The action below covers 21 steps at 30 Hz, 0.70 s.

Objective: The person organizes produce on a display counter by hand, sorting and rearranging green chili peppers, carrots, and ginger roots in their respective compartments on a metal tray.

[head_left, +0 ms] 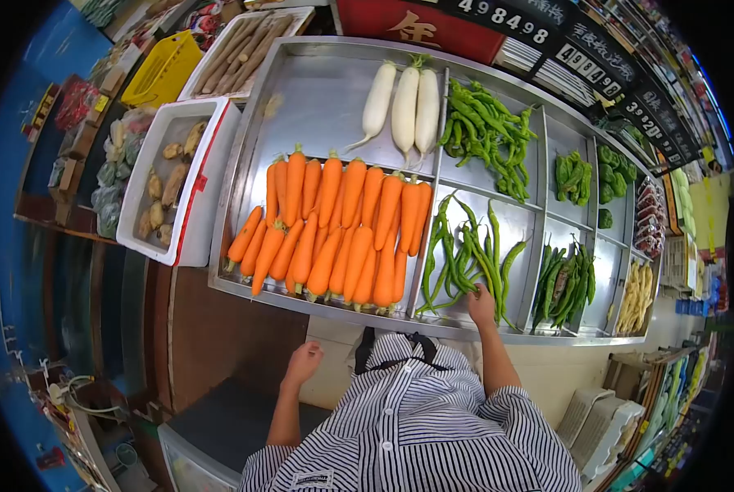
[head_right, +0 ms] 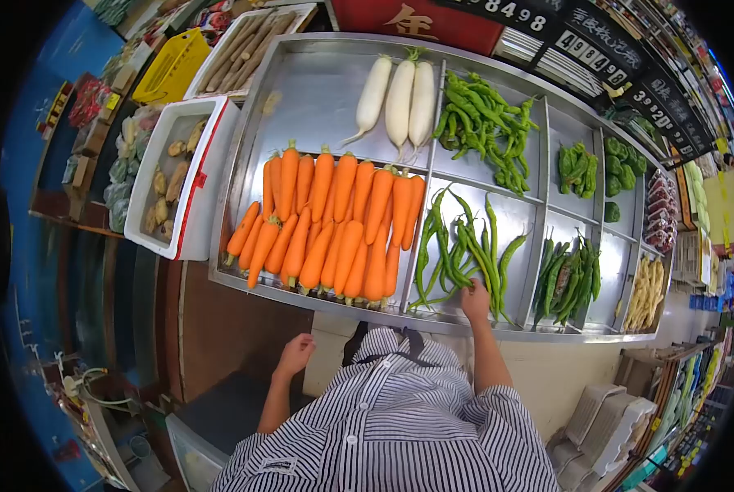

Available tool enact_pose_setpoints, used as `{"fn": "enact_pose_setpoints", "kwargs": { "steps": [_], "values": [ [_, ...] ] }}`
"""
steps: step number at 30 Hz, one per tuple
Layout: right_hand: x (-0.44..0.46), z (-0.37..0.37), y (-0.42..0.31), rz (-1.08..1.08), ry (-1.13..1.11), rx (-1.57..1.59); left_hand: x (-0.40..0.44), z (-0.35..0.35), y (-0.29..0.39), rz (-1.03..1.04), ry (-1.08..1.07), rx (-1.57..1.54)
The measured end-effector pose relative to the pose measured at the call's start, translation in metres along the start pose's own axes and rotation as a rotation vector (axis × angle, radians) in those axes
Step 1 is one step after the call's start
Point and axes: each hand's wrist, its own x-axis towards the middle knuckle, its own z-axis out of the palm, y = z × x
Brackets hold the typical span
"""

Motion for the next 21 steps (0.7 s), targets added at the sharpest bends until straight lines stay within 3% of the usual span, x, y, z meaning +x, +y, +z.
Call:
{"fn": "enact_pose_setpoints", "kwargs": {
  "steps": [6,10,21],
  "values": [
    [-0.003,0.007,0.015,-0.083,-0.041,-0.089,-0.023,0.02,-0.018,-0.026,-0.038,0.008],
    [-0.002,-0.001,0.017,-0.038,-0.181,-0.124,-0.039,0.038,-0.024,-0.044,0.003,-0.004],
    [-0.019,-0.017,0.061,-0.241,-0.201,-0.135,-0.085,0.121,-0.015,-0.125,-0.021,0.163]
  ]
}}
